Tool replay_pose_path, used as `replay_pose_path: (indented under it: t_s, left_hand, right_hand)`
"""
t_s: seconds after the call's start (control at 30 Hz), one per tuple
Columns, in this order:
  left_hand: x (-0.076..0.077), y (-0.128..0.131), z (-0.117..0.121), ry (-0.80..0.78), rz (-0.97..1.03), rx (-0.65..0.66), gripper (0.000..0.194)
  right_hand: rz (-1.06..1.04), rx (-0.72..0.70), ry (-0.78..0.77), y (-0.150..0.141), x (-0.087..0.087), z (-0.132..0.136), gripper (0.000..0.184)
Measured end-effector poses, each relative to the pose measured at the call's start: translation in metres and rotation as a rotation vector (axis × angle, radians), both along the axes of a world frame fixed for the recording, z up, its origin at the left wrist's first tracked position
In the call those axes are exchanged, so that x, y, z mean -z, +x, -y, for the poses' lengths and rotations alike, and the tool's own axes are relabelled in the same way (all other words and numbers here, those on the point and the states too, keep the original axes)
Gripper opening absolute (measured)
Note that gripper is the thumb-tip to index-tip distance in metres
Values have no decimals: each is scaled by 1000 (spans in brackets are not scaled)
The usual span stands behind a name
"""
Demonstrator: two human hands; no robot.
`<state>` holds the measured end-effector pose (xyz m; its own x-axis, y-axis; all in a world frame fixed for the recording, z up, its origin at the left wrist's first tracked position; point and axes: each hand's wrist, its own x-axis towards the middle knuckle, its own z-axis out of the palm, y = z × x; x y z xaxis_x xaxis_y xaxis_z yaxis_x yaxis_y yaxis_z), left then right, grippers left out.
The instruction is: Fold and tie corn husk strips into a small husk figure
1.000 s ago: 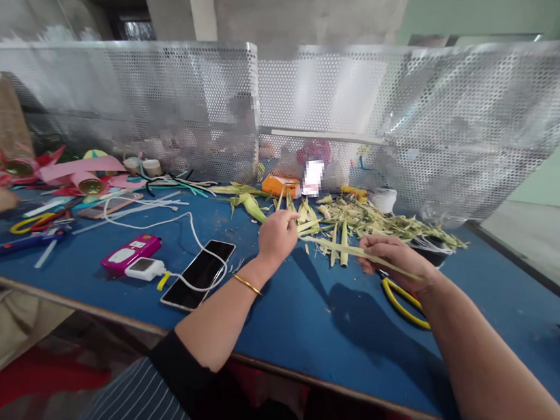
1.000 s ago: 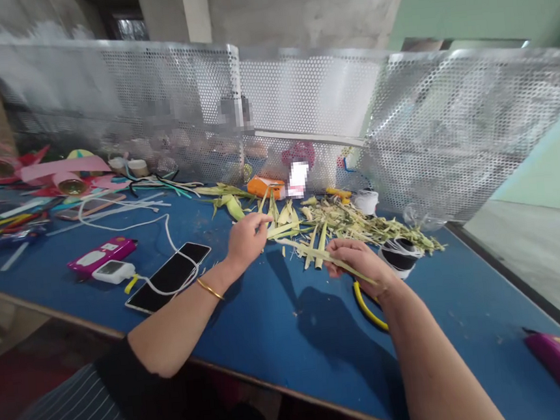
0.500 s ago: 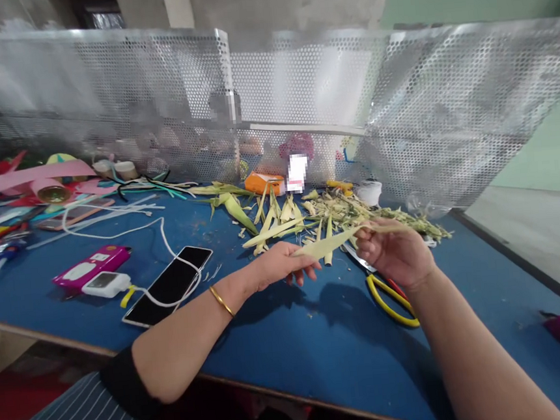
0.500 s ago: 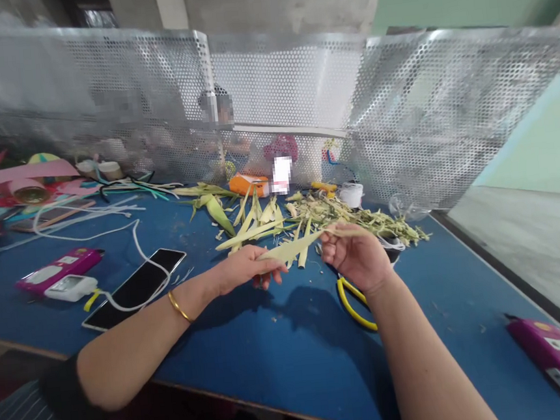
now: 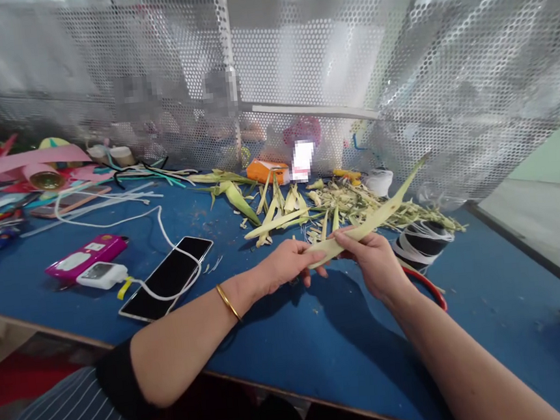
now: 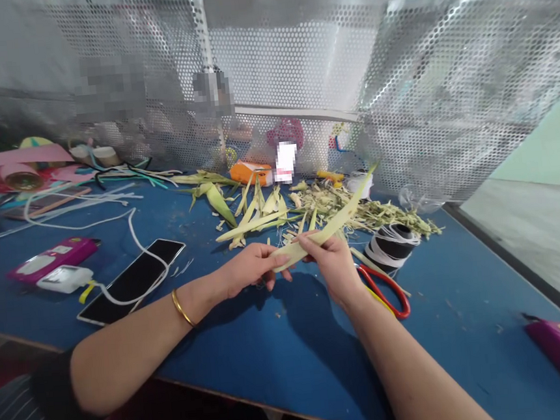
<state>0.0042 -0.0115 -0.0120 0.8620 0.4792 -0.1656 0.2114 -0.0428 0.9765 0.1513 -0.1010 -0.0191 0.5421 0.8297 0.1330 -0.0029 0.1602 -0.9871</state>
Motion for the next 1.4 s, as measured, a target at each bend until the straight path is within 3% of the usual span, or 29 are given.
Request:
replay_pose_path:
  t_s: [0.17,0.33,0.47,0.6,0.77,0.83,0.93,1.03,1.1,1.2,1.3,1.4]
  left_hand:
    - [1,0,-4,172,21,-68,32]
    - [-3,-1,-8,165,75,-156,28]
    - [-1,0,-15,188,76,-301,32]
    - [8,0,-25,342,4,-476,35]
    - [3,-5,-30,833,-83,-455,17]
    - [-1,-6,-27,876,-116,-443,16]
    - [-4,-6,-25,760,-94,-373,20]
    - [0,-4,-29,697,29,-252,21]
    - [3,-4,-35,798,118,-109,27]
    - [7,-5,-42,994,55,9,57]
    - [7,-6,-42,1013,5,-174,50]
    - [1,-5,-33,792,84,-421,24]
  right_hand:
    - [-50,190,15,11,-5,0,28]
    - [-84,347,2,23,-10,2,24]
    - [-59,371,58,30,-14,4,23]
    - [-63,386,142,31,-17,5,23]
    - [-48,447,175,29,-20,5,23]
    - [-51,454,163,28,-20,4,24]
    - [-12,450,150,26,-19,4,29]
    - [140,453,118,24,-18,5,31]
    - [315,469,74,24,-17,6,29]
    - [617,499,3,22,-17,10,25]
    - [987,502,32,19,-16,14,23]
    - [1341,429,86,14,-14,16,22]
